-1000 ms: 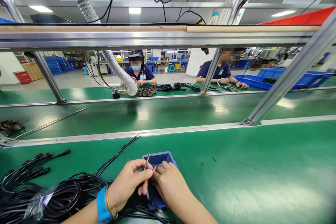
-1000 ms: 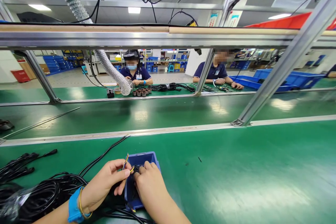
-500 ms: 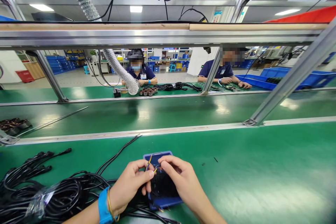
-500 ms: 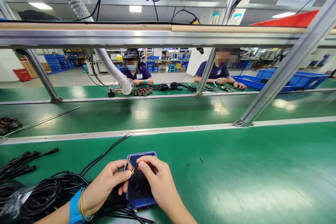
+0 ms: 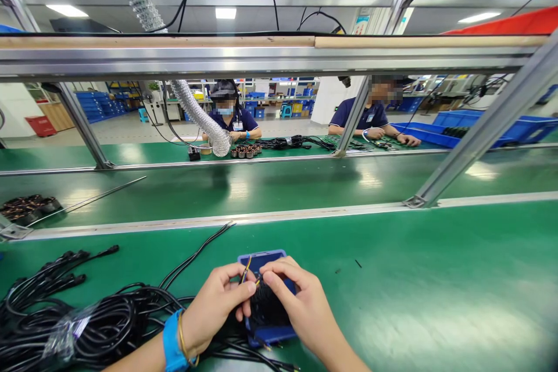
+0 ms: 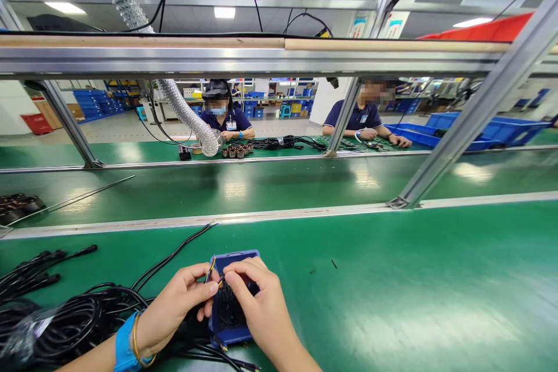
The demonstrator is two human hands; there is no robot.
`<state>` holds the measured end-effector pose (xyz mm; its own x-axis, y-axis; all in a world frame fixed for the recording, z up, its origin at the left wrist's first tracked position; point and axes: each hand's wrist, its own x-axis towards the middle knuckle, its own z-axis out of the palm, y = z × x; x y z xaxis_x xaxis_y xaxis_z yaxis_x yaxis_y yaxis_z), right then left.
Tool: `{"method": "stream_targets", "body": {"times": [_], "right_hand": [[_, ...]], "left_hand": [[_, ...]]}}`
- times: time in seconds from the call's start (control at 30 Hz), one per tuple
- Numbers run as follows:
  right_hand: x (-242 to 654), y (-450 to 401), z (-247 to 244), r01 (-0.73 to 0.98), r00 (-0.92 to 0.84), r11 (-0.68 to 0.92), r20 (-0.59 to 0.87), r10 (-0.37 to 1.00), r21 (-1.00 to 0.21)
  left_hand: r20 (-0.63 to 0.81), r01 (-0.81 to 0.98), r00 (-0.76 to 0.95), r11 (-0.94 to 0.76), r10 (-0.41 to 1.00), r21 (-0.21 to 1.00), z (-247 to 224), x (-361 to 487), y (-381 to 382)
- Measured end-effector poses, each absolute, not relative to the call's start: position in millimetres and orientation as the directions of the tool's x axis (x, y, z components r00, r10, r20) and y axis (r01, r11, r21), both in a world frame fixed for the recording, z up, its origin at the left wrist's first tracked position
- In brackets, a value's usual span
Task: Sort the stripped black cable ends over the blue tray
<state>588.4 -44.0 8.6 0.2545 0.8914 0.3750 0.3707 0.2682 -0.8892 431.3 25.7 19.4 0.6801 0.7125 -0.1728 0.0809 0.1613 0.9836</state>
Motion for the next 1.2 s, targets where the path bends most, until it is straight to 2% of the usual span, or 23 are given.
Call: {"method": "stream_targets", "body": {"times": [0.27, 0.4, 0.6, 0.8, 0.93, 1.03, 1.13, 1.2], "right_hand": [[592, -40, 0, 0.610, 0.183, 0.312, 0.513, 0.839, -0.729], [597, -40, 4, 0.521, 0.281, 0.279, 0.470, 0.837, -0.807], [594, -42, 9, 0.449, 0.283, 0.263, 0.415, 0.865, -0.854], [589, -42, 7, 0.429, 0.222, 0.249, 0.368, 0.903, -0.868], [593, -39, 5, 0.433, 0.126, 0.314, 0.402, 0.907, -0.845], [597, -37, 3, 0.401, 0.212, 0.306, 0.412, 0.886, -0.863], [599, -38, 1, 0.299, 0.328, 0.244, 0.340, 0.881, -0.922], [599, -39, 1, 0.271, 0.335, 0.232, 0.317, 0.887, -0.934]], "left_hand": [[-0.112, 0.026, 0.609, 0.122, 0.785, 0.992, 13, 431, 29], [-0.101, 0.041, 0.642, 0.097, 0.760, 0.994, 13, 432, 29], [-0.114, 0.068, 0.666, 0.092, 0.737, 0.993, 12, 431, 28], [-0.124, 0.070, 0.662, 0.104, 0.740, 0.992, 14, 431, 28], [-0.110, 0.045, 0.631, 0.104, 0.768, 0.993, 14, 431, 30], [-0.116, 0.046, 0.640, 0.113, 0.759, 0.993, 13, 431, 30], [-0.142, 0.073, 0.661, 0.126, 0.737, 0.989, 13, 431, 29], [-0.160, 0.086, 0.666, 0.139, 0.728, 0.987, 15, 431, 28]]}}
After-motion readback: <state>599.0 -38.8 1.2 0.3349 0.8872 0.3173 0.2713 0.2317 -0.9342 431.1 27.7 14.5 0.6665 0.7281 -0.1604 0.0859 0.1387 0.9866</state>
